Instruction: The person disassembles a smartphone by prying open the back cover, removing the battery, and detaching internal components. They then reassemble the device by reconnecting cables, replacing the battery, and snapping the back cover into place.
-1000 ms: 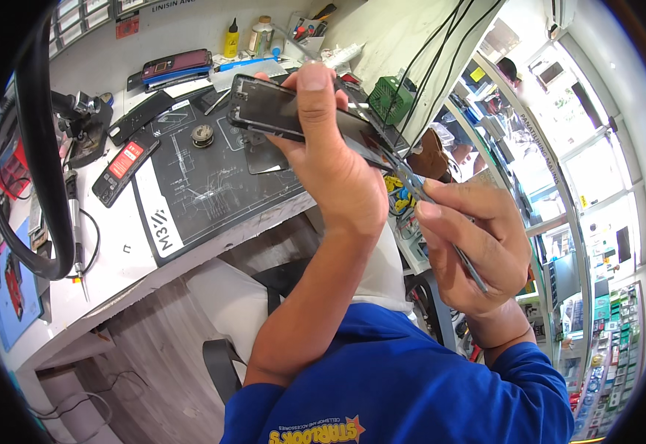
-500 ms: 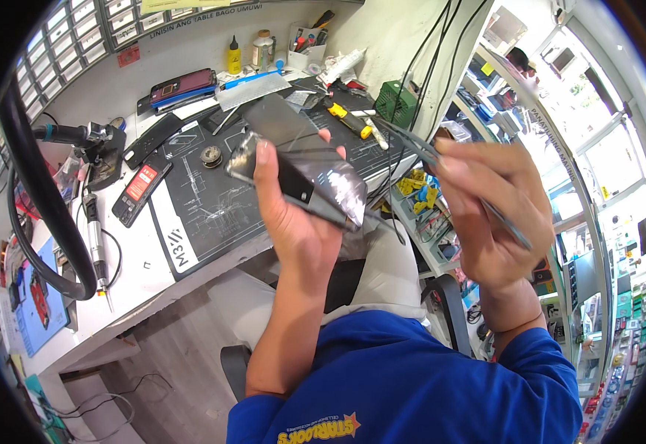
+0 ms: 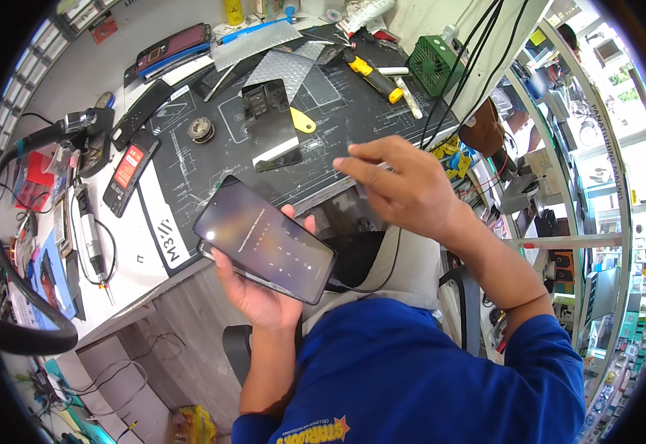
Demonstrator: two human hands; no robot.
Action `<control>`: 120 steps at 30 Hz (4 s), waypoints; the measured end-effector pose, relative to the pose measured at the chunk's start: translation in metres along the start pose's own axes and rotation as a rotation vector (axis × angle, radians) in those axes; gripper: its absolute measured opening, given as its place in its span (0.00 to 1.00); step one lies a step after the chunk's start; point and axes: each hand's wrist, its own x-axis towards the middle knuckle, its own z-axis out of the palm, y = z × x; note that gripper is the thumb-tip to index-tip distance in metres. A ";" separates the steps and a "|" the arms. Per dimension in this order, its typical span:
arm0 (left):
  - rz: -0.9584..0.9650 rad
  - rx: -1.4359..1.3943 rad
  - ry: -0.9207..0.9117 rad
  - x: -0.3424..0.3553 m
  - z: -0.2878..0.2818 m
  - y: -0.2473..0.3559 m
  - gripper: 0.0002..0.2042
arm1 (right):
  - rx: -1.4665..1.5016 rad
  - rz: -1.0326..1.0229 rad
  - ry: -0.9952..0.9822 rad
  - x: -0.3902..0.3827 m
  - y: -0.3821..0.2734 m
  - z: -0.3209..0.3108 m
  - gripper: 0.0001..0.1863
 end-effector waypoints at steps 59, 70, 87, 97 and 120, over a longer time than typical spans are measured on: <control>-0.085 0.034 0.126 0.051 0.000 -0.003 0.50 | 0.512 0.039 -0.346 0.015 0.142 0.061 0.16; -0.181 0.066 0.103 0.055 -0.002 0.007 0.47 | 0.326 -0.209 -0.281 0.028 0.144 0.067 0.13; -0.204 0.049 0.101 0.056 0.000 0.006 0.48 | 0.364 -0.130 -0.231 0.026 0.131 0.071 0.11; -0.229 0.048 0.052 0.064 0.007 -0.016 0.54 | 0.977 0.943 -0.670 0.058 0.095 0.027 0.07; -0.109 0.178 -0.022 0.060 0.004 -0.034 0.56 | 1.370 1.040 -0.753 0.056 0.083 0.034 0.11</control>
